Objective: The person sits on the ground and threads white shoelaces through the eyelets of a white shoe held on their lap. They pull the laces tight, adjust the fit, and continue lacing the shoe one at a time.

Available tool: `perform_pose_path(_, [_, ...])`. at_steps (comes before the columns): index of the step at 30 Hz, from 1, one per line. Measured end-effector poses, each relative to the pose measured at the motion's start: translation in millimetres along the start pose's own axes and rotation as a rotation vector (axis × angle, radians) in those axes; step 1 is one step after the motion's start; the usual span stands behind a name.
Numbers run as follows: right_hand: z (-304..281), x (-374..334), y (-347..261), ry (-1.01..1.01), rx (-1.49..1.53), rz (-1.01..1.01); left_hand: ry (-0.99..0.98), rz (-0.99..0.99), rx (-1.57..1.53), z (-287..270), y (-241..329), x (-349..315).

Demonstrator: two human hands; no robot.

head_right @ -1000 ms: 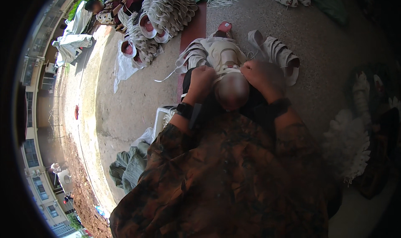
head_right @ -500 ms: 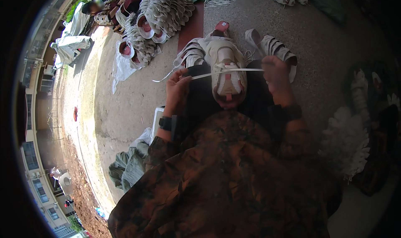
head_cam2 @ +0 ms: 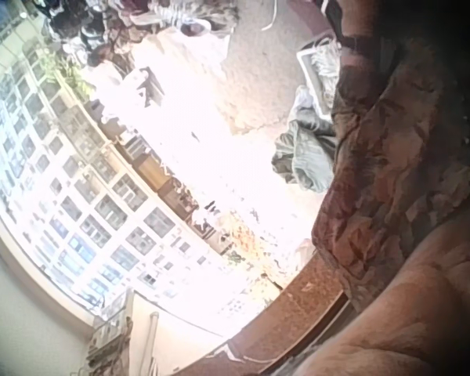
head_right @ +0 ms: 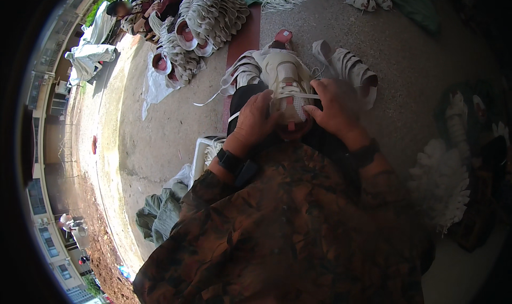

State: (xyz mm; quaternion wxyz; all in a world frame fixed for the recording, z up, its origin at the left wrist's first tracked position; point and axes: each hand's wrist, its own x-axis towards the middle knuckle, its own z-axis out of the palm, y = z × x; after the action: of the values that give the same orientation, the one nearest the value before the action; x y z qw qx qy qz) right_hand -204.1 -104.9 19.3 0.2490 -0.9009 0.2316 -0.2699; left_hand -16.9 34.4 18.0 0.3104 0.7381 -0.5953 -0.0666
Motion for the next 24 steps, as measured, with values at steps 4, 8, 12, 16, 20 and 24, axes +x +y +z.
perform_pose_path(4, [35, 16, -16, -0.132, -0.009, 0.054, 0.028, 0.013, 0.146, 31, -4, 14])
perform_pose_path(8, [53, 16, 0, -0.029, -0.043, 0.053, 0.076, 0.017, 0.132, 35, -13, 26])
perform_pose_path(12, [61, 15, 9, -0.001, -0.079, 0.067, 0.087, 0.038, 0.14, 39, -17, 32])
perform_pose_path(16, [55, 14, 0, 0.003, -0.121, 0.147, 0.09, 0.038, 0.126, 39, -14, 32])
perform_pose_path(20, [38, 31, -6, -0.093, -0.271, 0.078, 0.072, 0.032, 0.132, 35, -19, 34])
perform_pose_path(24, [30, 50, 8, -0.148, -0.378, -0.089, 0.044, 0.046, 0.136, 36, -15, 32])
